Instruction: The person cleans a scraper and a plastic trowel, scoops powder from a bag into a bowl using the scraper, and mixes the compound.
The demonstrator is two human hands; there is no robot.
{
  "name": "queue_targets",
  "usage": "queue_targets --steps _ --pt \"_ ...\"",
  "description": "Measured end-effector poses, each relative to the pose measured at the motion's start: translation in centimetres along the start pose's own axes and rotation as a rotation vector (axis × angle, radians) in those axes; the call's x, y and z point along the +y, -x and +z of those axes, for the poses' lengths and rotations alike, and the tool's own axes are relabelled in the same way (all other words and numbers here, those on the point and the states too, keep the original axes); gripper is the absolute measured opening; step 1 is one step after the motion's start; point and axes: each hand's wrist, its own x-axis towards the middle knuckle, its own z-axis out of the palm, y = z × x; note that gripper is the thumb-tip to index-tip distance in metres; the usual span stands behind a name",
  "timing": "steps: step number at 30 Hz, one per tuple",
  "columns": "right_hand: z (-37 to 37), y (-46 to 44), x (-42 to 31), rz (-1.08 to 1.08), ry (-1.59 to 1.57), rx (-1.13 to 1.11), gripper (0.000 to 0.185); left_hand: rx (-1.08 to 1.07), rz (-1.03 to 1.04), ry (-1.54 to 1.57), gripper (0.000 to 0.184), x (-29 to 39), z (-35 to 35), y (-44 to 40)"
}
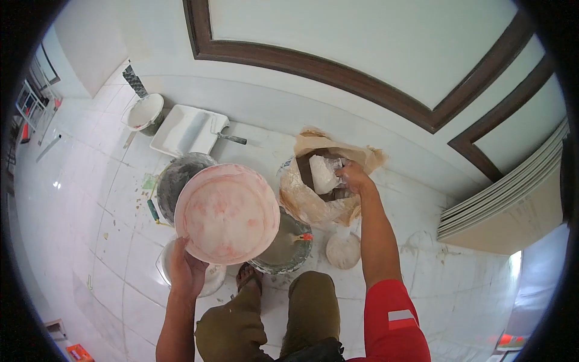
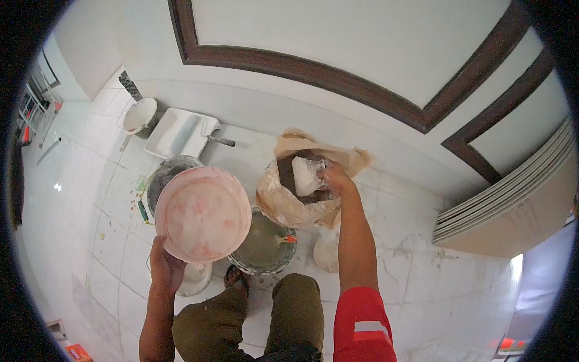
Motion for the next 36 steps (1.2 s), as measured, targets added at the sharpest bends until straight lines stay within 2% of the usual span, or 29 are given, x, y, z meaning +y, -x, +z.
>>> queue_targets --steps 6,8,11,18,20,23,26,28,33,36 --pt "-0.8 1.5 1.2 -0.083 -0.180 0.025 0.033 -0.057 -0.004 -0.015 0.058 0.2 2.6 0.3" --pt "-0.7 2.2 1.0 -0.066 -0.208 0.104 0.030 -0.060 -0.011 -0.034 0.057 0.3 3.4 0.0" --pt "-0.1 3.5 0.7 -0.097 -0.239 0.197 0.031 -0.077 0.001 -0.048 0.056 0.9 5.0 -0.2" --pt "-1.2 0.6 3.9 -0.255 -0.282 0.184 0.036 -0.090 -0.087 -0.176 0.058 1.3 6.9 -1.2" --pt "-1.1 0.2 4.6 -0.393 -0.244 0.280 0.038 -0.091 -0.107 -0.169 0.058 1.5 7.4 -1.5" --pt "0.4 3.1 3.0 -0.368 -0.407 0.292 0.040 -0.068 -0.123 -0.208 0.056 2.0 8.3 -1.3" --pt "0.4 2.4 3.5 -0.424 -0.383 0.320 0.041 -0.068 -0.101 -0.258 0.052 1.9 9.1 -1.2" --pt "0.7 3.6 3.1 -0.414 -0.408 0.333 0.041 -0.047 -0.056 -0.175 0.037 1.1 9.3 -1.4" --pt "-0.8 0.0 5.7 -0.374 -0.455 0.367 0.040 -0.019 -0.059 -0.181 0.035 0.3 8.8 -2.0" --pt "-1.0 -0.2 6.4 -0.480 -0.529 0.332 0.040 -0.071 -0.039 -0.173 0.035 0.1 8.4 -2.5"
